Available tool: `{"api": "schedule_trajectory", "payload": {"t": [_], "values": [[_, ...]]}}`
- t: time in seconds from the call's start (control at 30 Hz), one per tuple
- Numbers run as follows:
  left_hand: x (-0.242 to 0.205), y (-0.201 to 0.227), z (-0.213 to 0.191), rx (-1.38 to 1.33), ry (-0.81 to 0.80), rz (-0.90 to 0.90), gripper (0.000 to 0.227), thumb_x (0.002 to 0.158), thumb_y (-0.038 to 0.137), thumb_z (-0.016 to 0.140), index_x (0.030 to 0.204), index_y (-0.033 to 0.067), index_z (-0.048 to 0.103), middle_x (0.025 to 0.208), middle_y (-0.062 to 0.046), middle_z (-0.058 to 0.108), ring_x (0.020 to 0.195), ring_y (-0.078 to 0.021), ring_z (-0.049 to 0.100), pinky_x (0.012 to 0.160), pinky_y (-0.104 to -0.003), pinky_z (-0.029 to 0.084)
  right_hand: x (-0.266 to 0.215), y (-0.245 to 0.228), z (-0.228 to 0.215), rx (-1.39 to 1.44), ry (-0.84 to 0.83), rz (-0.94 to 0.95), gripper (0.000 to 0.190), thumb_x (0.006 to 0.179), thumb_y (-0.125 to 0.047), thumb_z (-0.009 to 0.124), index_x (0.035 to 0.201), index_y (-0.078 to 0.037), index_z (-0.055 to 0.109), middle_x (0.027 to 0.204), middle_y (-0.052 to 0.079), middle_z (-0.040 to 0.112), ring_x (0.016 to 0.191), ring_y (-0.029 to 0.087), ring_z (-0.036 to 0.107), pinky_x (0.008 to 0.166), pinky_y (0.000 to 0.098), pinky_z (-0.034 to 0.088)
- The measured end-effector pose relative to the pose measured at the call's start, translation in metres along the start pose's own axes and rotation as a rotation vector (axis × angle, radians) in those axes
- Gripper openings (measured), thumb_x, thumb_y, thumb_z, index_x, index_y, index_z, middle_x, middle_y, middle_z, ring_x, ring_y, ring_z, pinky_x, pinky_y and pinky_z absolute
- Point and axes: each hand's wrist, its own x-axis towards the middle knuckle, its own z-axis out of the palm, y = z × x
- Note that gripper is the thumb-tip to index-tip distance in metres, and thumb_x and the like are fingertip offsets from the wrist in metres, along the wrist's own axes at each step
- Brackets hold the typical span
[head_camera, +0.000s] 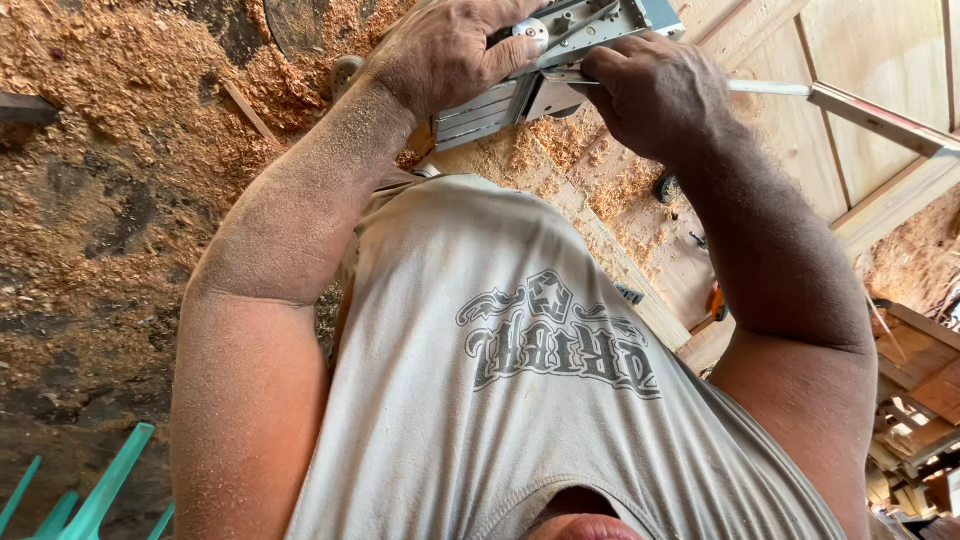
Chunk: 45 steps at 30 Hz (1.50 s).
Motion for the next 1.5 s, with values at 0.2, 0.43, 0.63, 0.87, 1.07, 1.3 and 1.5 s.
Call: {"api": "schedule_trajectory", "payload": {"t": [0.2, 0.43, 0.63, 0.87, 1.07, 1.3, 1.5], "values": [[0.005, -0.008, 0.006, 0.04, 0.007, 0.021, 0.053, 0.104, 0.052, 0.064, 0.14, 0.0133, 0.066, 0.127, -0.013, 0.073, 0.113, -0.0287, 0.069, 0.099, -0.043, 0.054, -0.002, 0.0, 0.0, -0.045, 0.045, -0.028, 0.016, 0.112, -0.023, 0.074, 0.101, -0.011, 0.071, 0.088, 0.005, 0.069, 0.082, 0.018, 0.067, 0.064, 0.0347, 0.056], [0.006, -0.013, 0.009, 0.072, 0.031, 0.018, 0.052, 0.104, 0.052, 0.066, 0.138, 0.0129, 0.067, 0.128, -0.013, 0.072, 0.113, -0.0304, 0.068, 0.097, -0.044, 0.053, 0.0, -0.007, -0.008, -0.082, 0.052, -0.021, 0.017, 0.108, -0.029, 0.075, 0.105, -0.013, 0.072, 0.089, 0.005, 0.071, 0.084, 0.021, 0.067, 0.066, 0.038, 0.057], [0.005, -0.014, 0.011, 0.059, 0.041, 0.016, 0.05, 0.104, 0.051, 0.066, 0.137, 0.014, 0.068, 0.127, -0.011, 0.073, 0.111, -0.0294, 0.069, 0.097, -0.043, 0.054, 0.007, -0.012, -0.02, -0.183, -0.051, -0.022, 0.021, 0.115, -0.03, 0.07, 0.104, -0.013, 0.073, 0.081, 0.004, 0.068, 0.077, 0.018, 0.065, 0.062, 0.0355, 0.057], [0.005, -0.02, 0.015, 0.056, 0.067, 0.077, 0.049, 0.106, 0.049, 0.066, 0.137, 0.0114, 0.069, 0.127, -0.013, 0.073, 0.111, -0.0305, 0.069, 0.095, -0.043, 0.055, 0.016, -0.013, -0.037, -0.184, -0.143, -0.008, 0.021, 0.111, -0.034, 0.068, 0.105, -0.015, 0.073, 0.072, 0.004, 0.064, 0.064, 0.019, 0.064, 0.054, 0.0378, 0.054], [0.007, -0.023, 0.018, 0.044, 0.075, 0.087, 0.048, 0.106, 0.048, 0.068, 0.136, 0.0103, 0.07, 0.125, -0.013, 0.074, 0.109, -0.0294, 0.07, 0.094, -0.043, 0.055, 0.023, -0.004, -0.035, -0.171, -0.2, -0.065, 0.023, 0.113, -0.034, 0.063, 0.107, -0.015, 0.073, 0.069, 0.001, 0.064, 0.055, 0.013, 0.06, 0.046, 0.0314, 0.05], [0.006, -0.018, 0.015, -0.041, 0.069, 0.109, 0.046, 0.106, 0.044, 0.068, 0.138, 0.0101, 0.068, 0.124, -0.013, 0.075, 0.109, -0.0285, 0.071, 0.095, -0.041, 0.056, 0.025, 0.006, -0.034, -0.147, -0.185, -0.117, 0.019, 0.111, -0.032, 0.068, 0.105, -0.015, 0.073, 0.074, 0.002, 0.068, 0.061, 0.014, 0.063, 0.05, 0.0322, 0.052], [-0.002, -0.009, 0.012, -0.107, 0.105, 0.091, 0.045, 0.108, 0.045, 0.069, 0.137, 0.0115, 0.069, 0.124, -0.012, 0.076, 0.112, -0.0271, 0.073, 0.098, -0.041, 0.057, 0.017, -0.002, -0.035, -0.167, -0.138, -0.1, 0.022, 0.116, -0.033, 0.068, 0.104, -0.014, 0.072, 0.08, 0.002, 0.068, 0.066, 0.013, 0.062, 0.056, 0.0318, 0.054]]}}
